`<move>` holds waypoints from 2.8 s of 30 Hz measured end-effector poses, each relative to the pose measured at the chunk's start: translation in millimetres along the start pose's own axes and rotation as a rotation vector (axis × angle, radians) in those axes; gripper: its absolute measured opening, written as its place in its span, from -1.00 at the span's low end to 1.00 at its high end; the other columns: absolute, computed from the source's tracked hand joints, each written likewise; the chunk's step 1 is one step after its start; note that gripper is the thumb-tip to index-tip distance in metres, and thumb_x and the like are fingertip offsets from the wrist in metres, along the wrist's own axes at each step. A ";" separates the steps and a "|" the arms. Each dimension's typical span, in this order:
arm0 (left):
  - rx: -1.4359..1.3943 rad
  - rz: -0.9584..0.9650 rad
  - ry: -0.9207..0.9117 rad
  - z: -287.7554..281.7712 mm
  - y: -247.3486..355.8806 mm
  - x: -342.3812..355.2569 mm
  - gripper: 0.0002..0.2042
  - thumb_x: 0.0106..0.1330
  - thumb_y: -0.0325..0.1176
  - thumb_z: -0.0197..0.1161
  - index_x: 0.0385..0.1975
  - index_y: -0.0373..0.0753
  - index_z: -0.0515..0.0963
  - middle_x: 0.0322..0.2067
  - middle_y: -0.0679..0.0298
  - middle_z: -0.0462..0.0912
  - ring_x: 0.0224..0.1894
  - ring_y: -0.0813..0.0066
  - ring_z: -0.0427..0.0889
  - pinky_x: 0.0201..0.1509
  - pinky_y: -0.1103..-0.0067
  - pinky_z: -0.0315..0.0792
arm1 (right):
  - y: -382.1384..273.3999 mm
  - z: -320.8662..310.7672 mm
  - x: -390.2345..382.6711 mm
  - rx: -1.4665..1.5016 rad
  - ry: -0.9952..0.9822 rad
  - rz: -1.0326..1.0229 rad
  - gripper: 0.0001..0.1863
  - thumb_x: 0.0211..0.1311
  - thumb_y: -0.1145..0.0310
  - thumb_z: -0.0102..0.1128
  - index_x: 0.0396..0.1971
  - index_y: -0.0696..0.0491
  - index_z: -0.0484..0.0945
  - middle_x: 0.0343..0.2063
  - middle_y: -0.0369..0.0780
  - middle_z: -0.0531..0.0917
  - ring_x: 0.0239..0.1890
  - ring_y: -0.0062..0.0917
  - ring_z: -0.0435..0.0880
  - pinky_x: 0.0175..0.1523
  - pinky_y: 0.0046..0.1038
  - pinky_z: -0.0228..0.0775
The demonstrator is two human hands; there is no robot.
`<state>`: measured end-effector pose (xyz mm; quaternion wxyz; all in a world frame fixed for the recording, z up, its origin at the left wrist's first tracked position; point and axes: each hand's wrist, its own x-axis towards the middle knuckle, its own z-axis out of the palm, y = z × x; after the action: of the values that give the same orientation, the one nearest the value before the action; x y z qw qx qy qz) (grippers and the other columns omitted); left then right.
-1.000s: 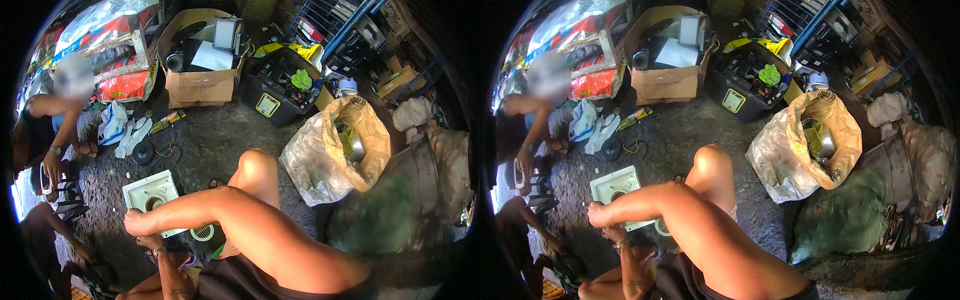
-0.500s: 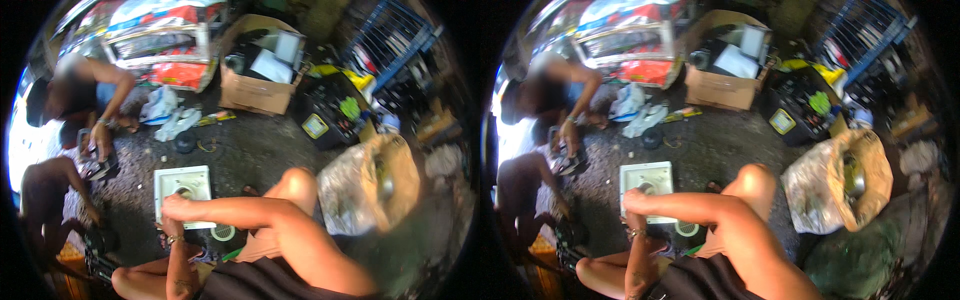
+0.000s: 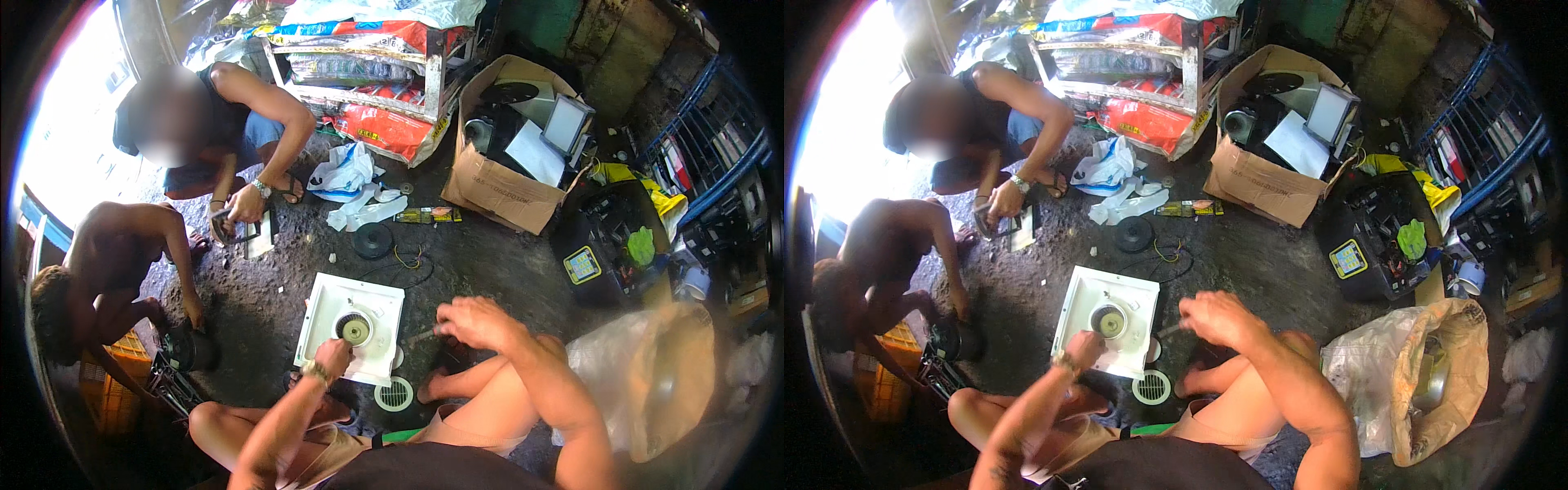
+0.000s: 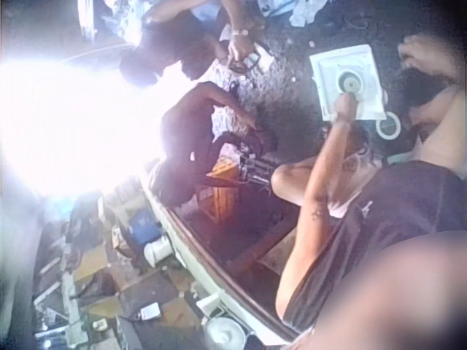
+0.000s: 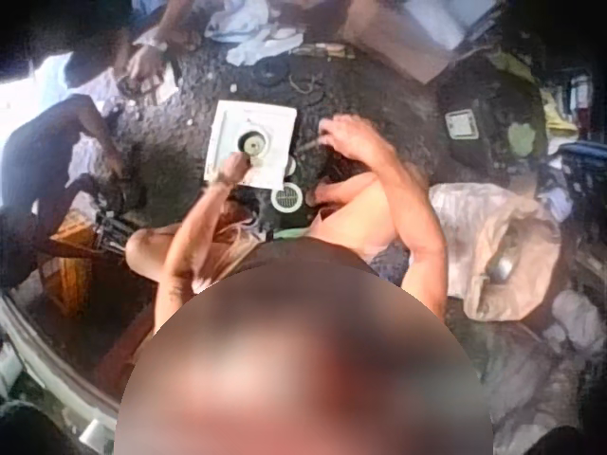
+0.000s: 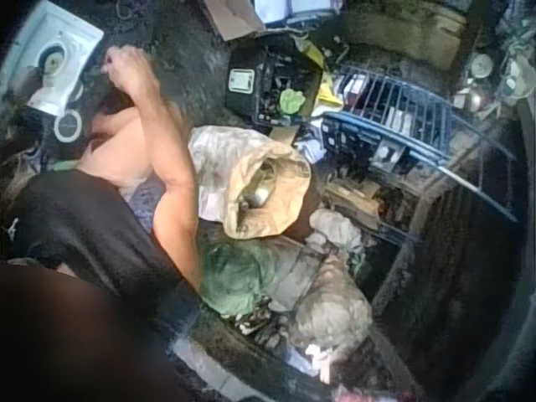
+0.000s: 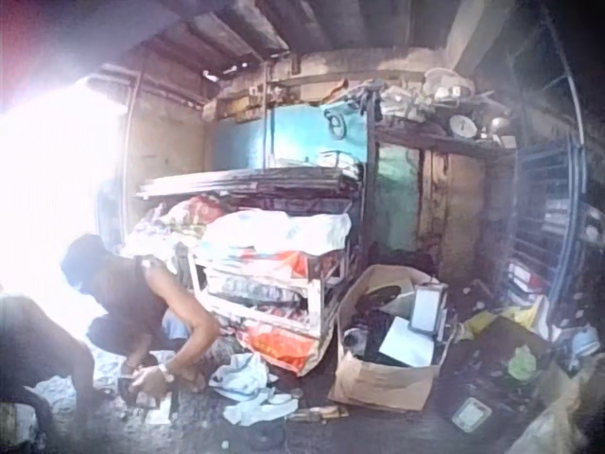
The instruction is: The person sits on the floor and uses a screwdriver to remove screws from a white square electronic device, then detaches the cover to expose the internal fan and motor. The person continues to manipulate the device and its components while seated.
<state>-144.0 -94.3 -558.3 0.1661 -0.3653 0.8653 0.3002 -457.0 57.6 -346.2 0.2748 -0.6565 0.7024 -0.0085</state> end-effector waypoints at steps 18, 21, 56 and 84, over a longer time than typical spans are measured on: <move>-0.275 -0.018 0.515 -148.1 -65.8 64.6 -0.43 0.35 0.09 0.36 0.12 -0.30 0.64 0.04 -0.05 0.74 0.10 0.07 0.73 0.19 0.28 0.55 | -5.2 -9.5 -10.3 0.322 0.313 -0.116 -0.80 0.21 0.38 0.37 -0.19 0.09 0.66 -0.19 -0.07 0.59 -0.11 -0.10 0.66 0.02 -0.16 0.54; -0.337 -0.460 0.510 -80.4 -140.2 21.7 -0.43 0.28 0.18 0.31 -0.11 -0.30 0.72 -0.13 -0.09 0.77 0.00 -0.07 0.74 0.06 0.19 0.56 | -9.4 -8.6 -6.5 0.359 0.284 -0.081 -0.77 0.20 0.41 0.39 -0.17 0.15 0.65 -0.20 -0.05 0.67 -0.14 -0.09 0.72 -0.03 -0.21 0.58; -0.251 -0.220 0.239 0.3 -65.8 114.0 -0.55 0.32 -0.31 0.22 0.18 -0.17 0.30 -0.09 -0.23 0.69 0.03 -0.28 0.67 0.12 0.02 0.55 | -17.0 77.2 56.9 0.083 0.173 -0.148 -0.79 0.30 0.46 0.25 -0.08 0.06 0.67 -0.14 -0.06 0.72 -0.09 -0.06 0.73 0.01 -0.12 0.60; -0.267 -0.229 0.218 1.4 -65.4 122.2 -0.58 0.36 -0.25 0.27 0.13 -0.18 0.31 -0.08 -0.20 0.70 0.05 -0.25 0.67 0.14 0.05 0.54 | -3.6 107.4 82.6 0.023 0.120 -0.178 -0.79 0.18 0.55 0.16 -0.19 0.07 0.66 -0.23 0.02 0.71 -0.11 0.02 0.72 -0.01 -0.05 0.61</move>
<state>-179.0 -194.7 -647.3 0.0548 -0.5103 0.7836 0.3501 -410.0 18.0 -467.0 0.2379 -0.7114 0.6564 -0.0801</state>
